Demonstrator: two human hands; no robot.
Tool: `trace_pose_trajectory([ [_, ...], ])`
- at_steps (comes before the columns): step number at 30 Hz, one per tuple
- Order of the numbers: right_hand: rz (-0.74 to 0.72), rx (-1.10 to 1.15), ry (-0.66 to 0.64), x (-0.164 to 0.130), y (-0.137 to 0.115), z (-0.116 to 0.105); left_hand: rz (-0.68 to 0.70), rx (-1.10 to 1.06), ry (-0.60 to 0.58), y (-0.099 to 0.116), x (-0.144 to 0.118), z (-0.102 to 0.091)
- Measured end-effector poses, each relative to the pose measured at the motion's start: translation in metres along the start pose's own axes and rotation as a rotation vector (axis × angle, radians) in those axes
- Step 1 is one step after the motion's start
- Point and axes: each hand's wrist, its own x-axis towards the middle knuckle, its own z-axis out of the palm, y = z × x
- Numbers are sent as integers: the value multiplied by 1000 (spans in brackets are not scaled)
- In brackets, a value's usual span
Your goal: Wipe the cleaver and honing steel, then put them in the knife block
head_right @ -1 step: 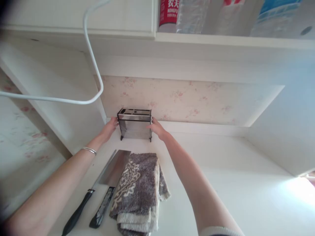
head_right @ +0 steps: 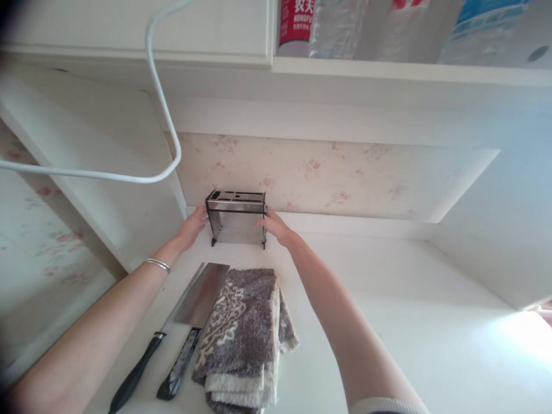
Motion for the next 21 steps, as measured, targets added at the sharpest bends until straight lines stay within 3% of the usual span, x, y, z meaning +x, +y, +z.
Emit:
trace_pose_trajectory([
  [5,-53,36,-50,-14,-11,-7,27,-100,-80,6,-22,11],
  [9,-96,79,-23,-33,-20,-32,12,-188,-172,13,-35,25],
  [16,-128,95,96,-67,-27,-97,69,-241,-330,24,-46,83],
  [21,-92,83,159,-86,-16,-127,45,-252,-410,20,-49,119],
])
